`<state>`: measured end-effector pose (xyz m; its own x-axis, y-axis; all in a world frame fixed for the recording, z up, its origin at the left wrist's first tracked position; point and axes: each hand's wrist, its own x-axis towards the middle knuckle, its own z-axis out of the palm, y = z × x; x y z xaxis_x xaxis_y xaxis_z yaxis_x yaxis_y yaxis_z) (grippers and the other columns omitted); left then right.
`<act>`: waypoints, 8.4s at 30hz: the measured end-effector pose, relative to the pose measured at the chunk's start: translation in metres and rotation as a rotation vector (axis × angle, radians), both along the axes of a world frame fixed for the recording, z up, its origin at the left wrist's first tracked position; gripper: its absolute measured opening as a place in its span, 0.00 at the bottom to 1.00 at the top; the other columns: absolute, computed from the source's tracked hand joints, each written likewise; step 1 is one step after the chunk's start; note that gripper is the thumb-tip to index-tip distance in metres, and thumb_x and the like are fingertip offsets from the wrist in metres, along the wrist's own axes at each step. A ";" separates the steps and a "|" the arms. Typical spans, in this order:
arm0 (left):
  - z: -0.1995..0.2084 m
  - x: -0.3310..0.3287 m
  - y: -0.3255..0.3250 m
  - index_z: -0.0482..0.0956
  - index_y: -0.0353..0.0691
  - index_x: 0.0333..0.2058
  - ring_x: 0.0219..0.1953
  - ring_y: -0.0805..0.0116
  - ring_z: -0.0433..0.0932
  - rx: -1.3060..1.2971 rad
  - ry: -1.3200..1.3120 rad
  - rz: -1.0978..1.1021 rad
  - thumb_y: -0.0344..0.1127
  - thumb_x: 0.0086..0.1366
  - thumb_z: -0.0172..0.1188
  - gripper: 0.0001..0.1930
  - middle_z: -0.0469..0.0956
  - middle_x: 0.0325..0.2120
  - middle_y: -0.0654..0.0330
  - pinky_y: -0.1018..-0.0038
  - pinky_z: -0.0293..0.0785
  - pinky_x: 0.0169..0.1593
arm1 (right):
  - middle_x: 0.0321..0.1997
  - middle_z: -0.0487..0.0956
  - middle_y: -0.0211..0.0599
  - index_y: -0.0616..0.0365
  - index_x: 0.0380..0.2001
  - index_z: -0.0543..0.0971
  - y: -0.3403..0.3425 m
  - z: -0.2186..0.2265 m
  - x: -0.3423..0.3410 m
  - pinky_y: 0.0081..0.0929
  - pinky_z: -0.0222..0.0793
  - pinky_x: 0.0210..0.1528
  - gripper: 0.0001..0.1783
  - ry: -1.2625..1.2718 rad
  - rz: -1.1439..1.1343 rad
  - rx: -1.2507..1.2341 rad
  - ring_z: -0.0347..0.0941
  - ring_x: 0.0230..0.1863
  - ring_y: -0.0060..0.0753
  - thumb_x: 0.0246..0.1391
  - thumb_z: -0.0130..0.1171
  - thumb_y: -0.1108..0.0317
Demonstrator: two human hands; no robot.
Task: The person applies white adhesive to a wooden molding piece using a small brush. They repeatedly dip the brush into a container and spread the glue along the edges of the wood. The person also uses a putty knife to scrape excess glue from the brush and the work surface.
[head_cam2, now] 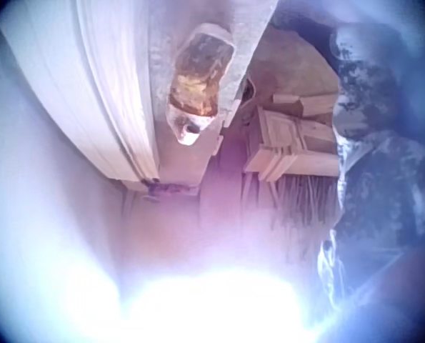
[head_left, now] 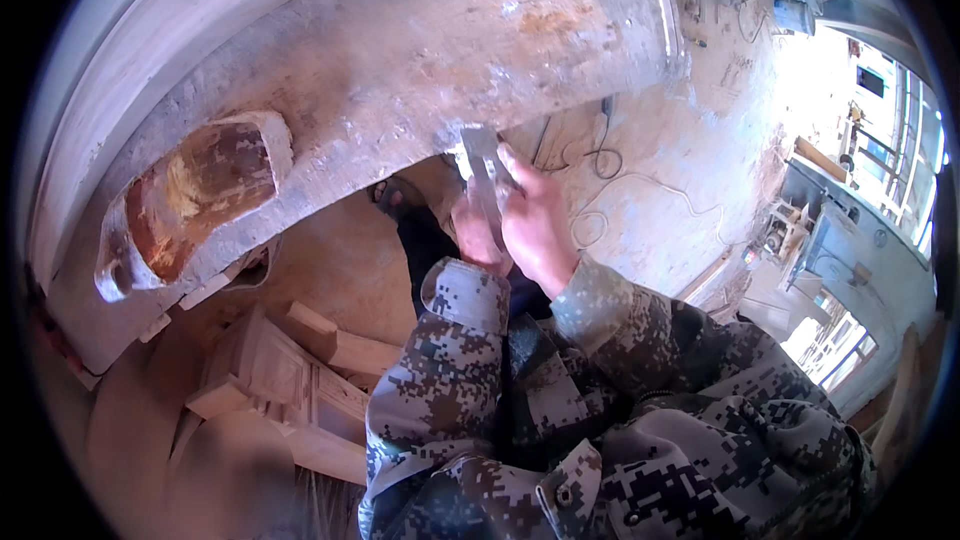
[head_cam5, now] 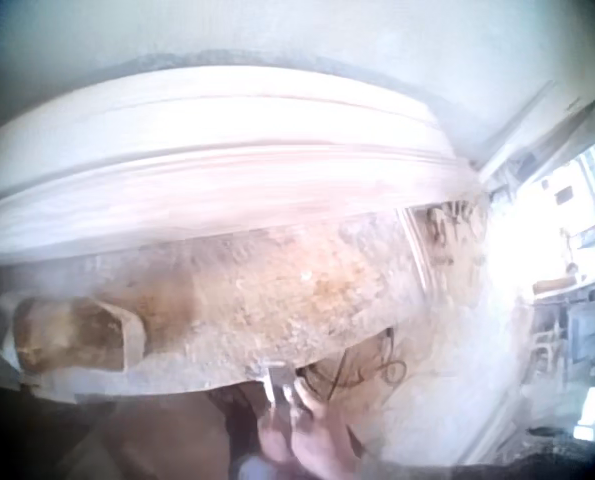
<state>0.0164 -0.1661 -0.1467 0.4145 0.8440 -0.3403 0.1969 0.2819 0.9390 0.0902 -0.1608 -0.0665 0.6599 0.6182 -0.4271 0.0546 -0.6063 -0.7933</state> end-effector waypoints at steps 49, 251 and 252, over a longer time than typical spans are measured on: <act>0.016 0.004 0.003 0.79 0.29 0.44 0.39 0.71 0.77 -0.758 -0.224 0.322 0.43 0.74 0.45 0.20 0.80 0.38 0.58 0.73 0.73 0.43 | 0.58 0.78 0.46 0.68 0.63 0.69 -0.033 -0.002 0.019 0.25 0.67 0.60 0.26 0.017 0.221 -0.066 0.72 0.57 0.27 0.60 0.49 0.82; 0.026 -0.018 -0.002 0.75 0.38 0.32 0.19 0.74 0.69 -0.834 -0.442 0.387 0.48 0.72 0.53 0.18 0.72 0.21 0.62 0.79 0.63 0.22 | 0.23 0.71 0.28 0.55 0.66 0.66 -0.004 0.041 0.089 0.20 0.56 0.16 0.25 0.893 -0.275 -0.021 0.59 0.14 0.18 0.66 0.41 0.72; 0.022 -0.018 -0.003 0.75 0.38 0.32 0.20 0.74 0.70 -0.746 -0.451 0.387 0.46 0.72 0.54 0.17 0.72 0.21 0.62 0.80 0.65 0.25 | 0.23 0.71 0.28 0.55 0.66 0.66 -0.006 0.044 0.089 0.19 0.56 0.16 0.25 0.863 -0.278 -0.027 0.59 0.14 0.18 0.66 0.41 0.71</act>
<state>-0.0017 -0.1691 -0.1243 0.3759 0.5800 -0.7227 -0.3723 0.8087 0.4554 0.1795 -0.1663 -0.0228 0.2277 0.4667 -0.8546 -0.7035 -0.5279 -0.4758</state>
